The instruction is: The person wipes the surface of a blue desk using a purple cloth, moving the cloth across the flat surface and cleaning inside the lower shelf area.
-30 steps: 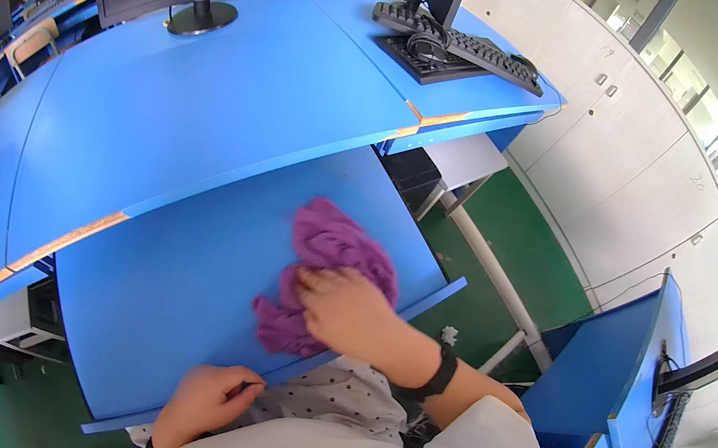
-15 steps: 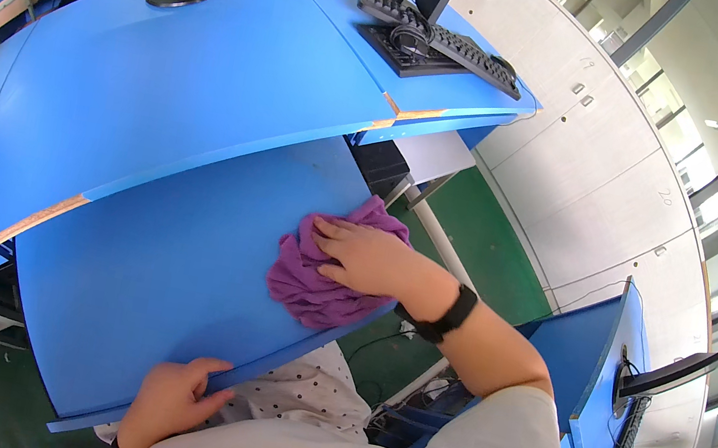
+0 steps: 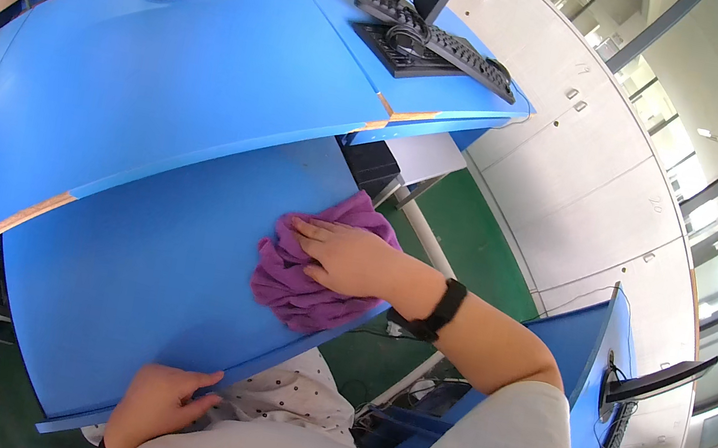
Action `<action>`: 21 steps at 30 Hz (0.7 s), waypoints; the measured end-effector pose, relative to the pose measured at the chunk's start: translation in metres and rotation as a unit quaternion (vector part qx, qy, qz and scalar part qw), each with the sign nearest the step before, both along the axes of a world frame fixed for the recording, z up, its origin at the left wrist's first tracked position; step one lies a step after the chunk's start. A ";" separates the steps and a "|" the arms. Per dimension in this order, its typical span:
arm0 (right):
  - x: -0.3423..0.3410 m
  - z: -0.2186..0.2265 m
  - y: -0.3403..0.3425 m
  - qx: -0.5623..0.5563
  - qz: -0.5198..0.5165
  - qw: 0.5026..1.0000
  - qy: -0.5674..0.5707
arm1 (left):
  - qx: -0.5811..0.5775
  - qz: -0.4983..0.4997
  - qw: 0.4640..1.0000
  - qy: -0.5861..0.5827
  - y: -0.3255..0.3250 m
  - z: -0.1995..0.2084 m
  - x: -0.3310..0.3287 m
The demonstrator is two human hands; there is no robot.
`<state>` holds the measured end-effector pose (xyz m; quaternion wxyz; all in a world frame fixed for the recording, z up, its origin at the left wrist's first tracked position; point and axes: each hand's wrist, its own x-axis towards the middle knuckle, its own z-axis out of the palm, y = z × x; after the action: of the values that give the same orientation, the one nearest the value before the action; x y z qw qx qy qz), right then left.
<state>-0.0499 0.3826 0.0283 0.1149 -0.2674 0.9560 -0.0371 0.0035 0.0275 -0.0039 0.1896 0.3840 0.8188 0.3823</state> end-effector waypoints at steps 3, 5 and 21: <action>-0.029 -0.007 -0.002 -0.030 -0.034 0.998 0.035 | -0.008 -0.006 1.000 0.011 0.002 0.008 0.001; -0.051 -0.013 0.000 -0.020 -0.042 0.996 0.074 | 0.002 0.004 1.000 0.004 0.003 0.009 0.001; -0.073 -0.008 -0.008 0.005 -0.062 0.994 0.088 | -0.009 0.000 1.000 0.030 0.003 0.001 0.001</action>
<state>-0.1226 0.3744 0.0203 0.0290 -0.2093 0.9773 -0.0156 0.0050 0.0308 -0.0034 0.1679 0.3933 0.8277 0.3634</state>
